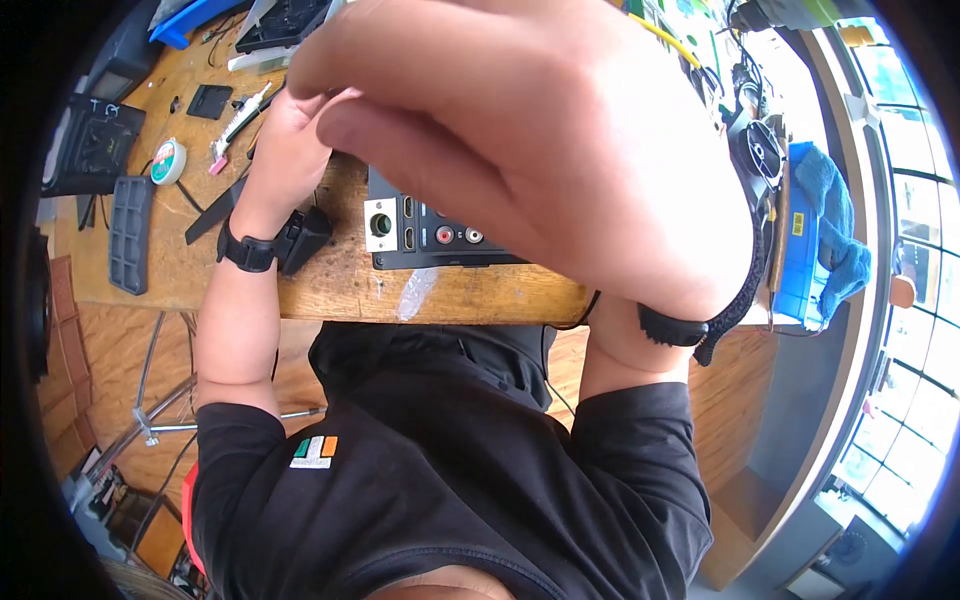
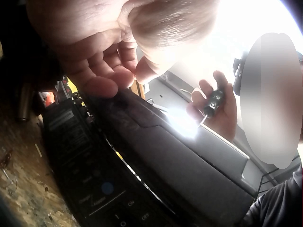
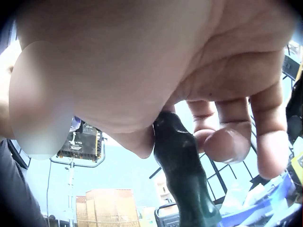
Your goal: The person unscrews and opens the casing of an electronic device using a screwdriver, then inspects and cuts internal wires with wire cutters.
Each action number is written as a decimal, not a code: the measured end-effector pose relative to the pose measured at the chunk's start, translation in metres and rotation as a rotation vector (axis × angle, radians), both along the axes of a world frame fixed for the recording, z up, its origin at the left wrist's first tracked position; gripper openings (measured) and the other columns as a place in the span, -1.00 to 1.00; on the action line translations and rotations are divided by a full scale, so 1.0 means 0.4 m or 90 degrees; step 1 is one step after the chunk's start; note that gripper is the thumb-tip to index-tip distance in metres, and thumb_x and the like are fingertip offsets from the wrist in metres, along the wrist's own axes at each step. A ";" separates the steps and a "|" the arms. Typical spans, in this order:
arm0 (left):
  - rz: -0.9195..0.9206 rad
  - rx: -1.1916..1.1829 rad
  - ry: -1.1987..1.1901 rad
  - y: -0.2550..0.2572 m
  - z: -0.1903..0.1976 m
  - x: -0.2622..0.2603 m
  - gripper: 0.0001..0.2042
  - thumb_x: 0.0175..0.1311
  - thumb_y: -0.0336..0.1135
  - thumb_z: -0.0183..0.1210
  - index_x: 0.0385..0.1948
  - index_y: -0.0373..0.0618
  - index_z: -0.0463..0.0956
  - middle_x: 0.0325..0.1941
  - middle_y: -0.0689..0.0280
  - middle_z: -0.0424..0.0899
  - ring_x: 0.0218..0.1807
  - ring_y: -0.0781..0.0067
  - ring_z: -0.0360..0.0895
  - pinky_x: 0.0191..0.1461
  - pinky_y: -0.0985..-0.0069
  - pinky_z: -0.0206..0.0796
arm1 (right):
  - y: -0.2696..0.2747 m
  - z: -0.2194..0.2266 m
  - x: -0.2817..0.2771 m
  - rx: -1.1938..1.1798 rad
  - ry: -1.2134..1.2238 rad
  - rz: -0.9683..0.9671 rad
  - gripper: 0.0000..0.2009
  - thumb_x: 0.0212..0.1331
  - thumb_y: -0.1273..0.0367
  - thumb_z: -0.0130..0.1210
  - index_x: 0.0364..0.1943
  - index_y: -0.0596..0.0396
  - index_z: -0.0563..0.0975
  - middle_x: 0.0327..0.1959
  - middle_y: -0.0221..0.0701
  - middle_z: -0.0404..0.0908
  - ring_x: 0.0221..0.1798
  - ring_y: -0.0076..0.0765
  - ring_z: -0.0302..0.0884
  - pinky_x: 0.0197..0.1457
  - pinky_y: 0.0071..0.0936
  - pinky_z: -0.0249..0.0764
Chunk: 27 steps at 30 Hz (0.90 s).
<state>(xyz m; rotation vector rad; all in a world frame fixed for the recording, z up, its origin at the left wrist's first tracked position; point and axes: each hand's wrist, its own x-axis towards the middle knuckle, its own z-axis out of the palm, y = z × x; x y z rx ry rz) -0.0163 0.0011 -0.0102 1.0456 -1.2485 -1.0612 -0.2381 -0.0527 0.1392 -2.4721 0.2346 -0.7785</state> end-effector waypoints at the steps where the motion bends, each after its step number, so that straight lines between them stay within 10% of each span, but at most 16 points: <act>1: 0.003 0.005 0.003 0.002 0.003 -0.001 -0.86 0.47 -0.27 0.19 -0.10 -0.10 0.52 -0.20 0.53 0.55 -0.25 0.73 0.44 -0.13 0.67 0.35 | 0.000 -0.005 0.003 -0.015 -0.005 0.000 -0.81 0.24 0.38 0.26 -0.14 0.18 0.61 -0.25 -0.25 0.67 -0.24 -0.17 0.68 -0.15 -0.34 0.57; 11: -0.034 0.006 0.051 -0.018 -0.026 0.016 -0.85 0.51 -0.34 0.14 -0.05 -0.16 0.46 -0.22 0.44 0.55 -0.25 0.68 0.45 -0.15 0.64 0.35 | 0.013 -0.011 -0.004 -0.115 -0.028 0.013 -0.74 0.09 0.42 0.39 -0.11 0.10 0.65 -0.18 -0.28 0.66 -0.18 -0.04 0.64 -0.14 -0.29 0.58; 16: -0.048 -0.058 0.016 -0.026 -0.034 0.016 -0.73 0.39 -0.45 0.25 0.06 -0.18 0.46 0.06 0.33 0.65 0.09 0.62 0.57 0.17 0.55 0.43 | 0.016 -0.008 -0.021 -0.129 -0.044 0.062 -0.71 0.14 0.43 0.31 -0.02 0.05 0.64 -0.05 -0.30 0.66 -0.04 -0.02 0.65 -0.03 -0.24 0.62; 19: -0.015 0.039 -0.010 -0.014 -0.008 0.013 -0.72 0.40 -0.44 0.23 0.09 -0.21 0.48 0.10 0.31 0.65 0.11 0.57 0.58 0.22 0.53 0.42 | 0.017 -0.025 -0.020 -0.110 -0.134 0.076 -0.84 0.23 0.32 0.18 -0.24 0.11 0.61 -0.30 -0.29 0.64 -0.17 0.00 0.68 -0.16 -0.16 0.61; 27: 0.093 -0.025 -0.262 0.008 0.047 -0.003 -0.79 0.45 -0.44 0.12 0.04 -0.20 0.51 -0.15 0.41 0.64 -0.18 0.65 0.57 -0.07 0.60 0.42 | -0.009 -0.016 -0.040 -0.102 -0.094 0.029 -0.78 0.20 0.38 0.12 -0.11 0.13 0.64 -0.26 -0.13 0.69 -0.10 0.09 0.67 -0.01 -0.10 0.60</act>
